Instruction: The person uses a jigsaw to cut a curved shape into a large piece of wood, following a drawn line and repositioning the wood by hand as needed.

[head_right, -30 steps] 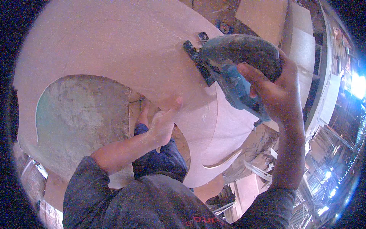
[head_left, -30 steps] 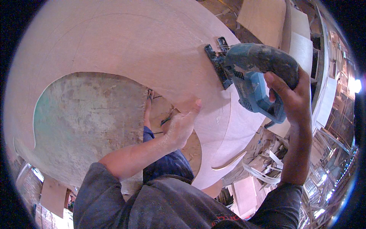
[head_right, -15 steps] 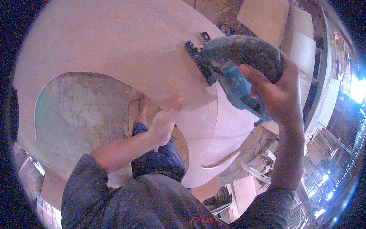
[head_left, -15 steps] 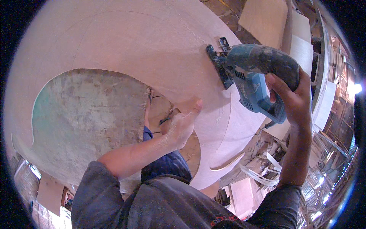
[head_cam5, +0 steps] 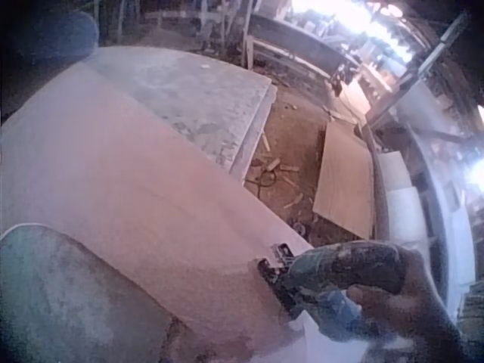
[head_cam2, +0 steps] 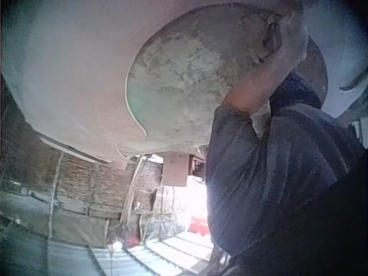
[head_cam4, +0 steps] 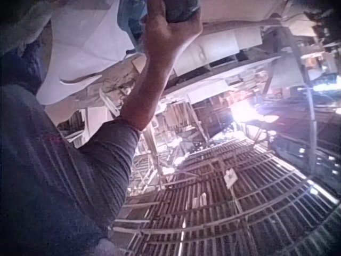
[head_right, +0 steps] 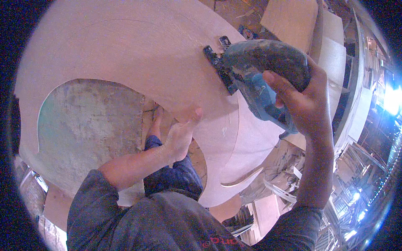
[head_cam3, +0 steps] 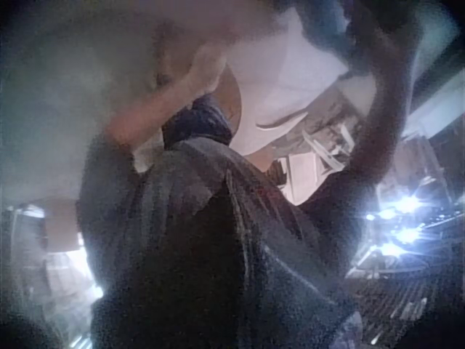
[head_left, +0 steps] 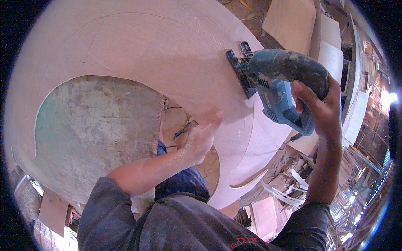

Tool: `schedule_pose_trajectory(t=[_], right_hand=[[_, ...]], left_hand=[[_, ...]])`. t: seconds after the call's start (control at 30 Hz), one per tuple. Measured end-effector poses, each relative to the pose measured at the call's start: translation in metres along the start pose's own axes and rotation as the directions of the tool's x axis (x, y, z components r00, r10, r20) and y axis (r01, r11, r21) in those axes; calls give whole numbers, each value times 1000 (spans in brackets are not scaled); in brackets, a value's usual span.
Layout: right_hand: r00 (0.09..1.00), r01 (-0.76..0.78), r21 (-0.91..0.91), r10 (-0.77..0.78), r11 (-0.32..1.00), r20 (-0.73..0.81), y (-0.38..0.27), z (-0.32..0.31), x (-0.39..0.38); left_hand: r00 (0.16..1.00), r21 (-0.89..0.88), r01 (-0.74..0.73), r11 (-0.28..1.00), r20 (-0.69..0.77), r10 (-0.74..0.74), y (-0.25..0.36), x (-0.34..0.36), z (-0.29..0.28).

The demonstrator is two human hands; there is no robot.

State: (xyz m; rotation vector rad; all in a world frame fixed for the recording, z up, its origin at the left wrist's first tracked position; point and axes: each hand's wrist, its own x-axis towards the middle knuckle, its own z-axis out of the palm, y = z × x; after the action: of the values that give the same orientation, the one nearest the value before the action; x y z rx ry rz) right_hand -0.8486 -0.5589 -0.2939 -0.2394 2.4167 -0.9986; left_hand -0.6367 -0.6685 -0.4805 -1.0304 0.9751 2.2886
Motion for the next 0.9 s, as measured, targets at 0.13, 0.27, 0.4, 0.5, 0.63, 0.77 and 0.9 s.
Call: schedule_pose_trajectory(t=[0.13, 0.27, 0.4, 0.5, 0.63, 0.77, 0.9], right_hand=[[1000, 14, -1, -14, 1000, -1, -2, 2, -1], [1000, 14, 0, -14, 1000, -2, -2, 1, -1], [1000, 10, 24, -10, 1000, 9, -1, 1, 0], [1000, 10, 16, -10, 1000, 2, -1, 1, 0], [1000, 12, 12, -12, 1000, 2, -2, 2, 1], [1000, 10, -2, -10, 1000, 9, -2, 1, 2], [999, 30, 28, -30, 999, 16, -2, 1, 2]], left_hand=[[991, 80, -97, 992, -89, 104, -4, -1, 5], [994, 129, -41, 991, -98, 54, -15, 5, -4], [991, 135, 83, 987, -111, -68, -13, 5, -3], [996, 113, 8, 994, -91, 3, -8, 0, -1], [996, 85, 5, 996, -93, 3, -9, 1, -2], [992, 20, -85, 996, -88, 87, 0, -4, 5], [1000, 13, -4, 1000, -18, 5, 10, -9, 5]])
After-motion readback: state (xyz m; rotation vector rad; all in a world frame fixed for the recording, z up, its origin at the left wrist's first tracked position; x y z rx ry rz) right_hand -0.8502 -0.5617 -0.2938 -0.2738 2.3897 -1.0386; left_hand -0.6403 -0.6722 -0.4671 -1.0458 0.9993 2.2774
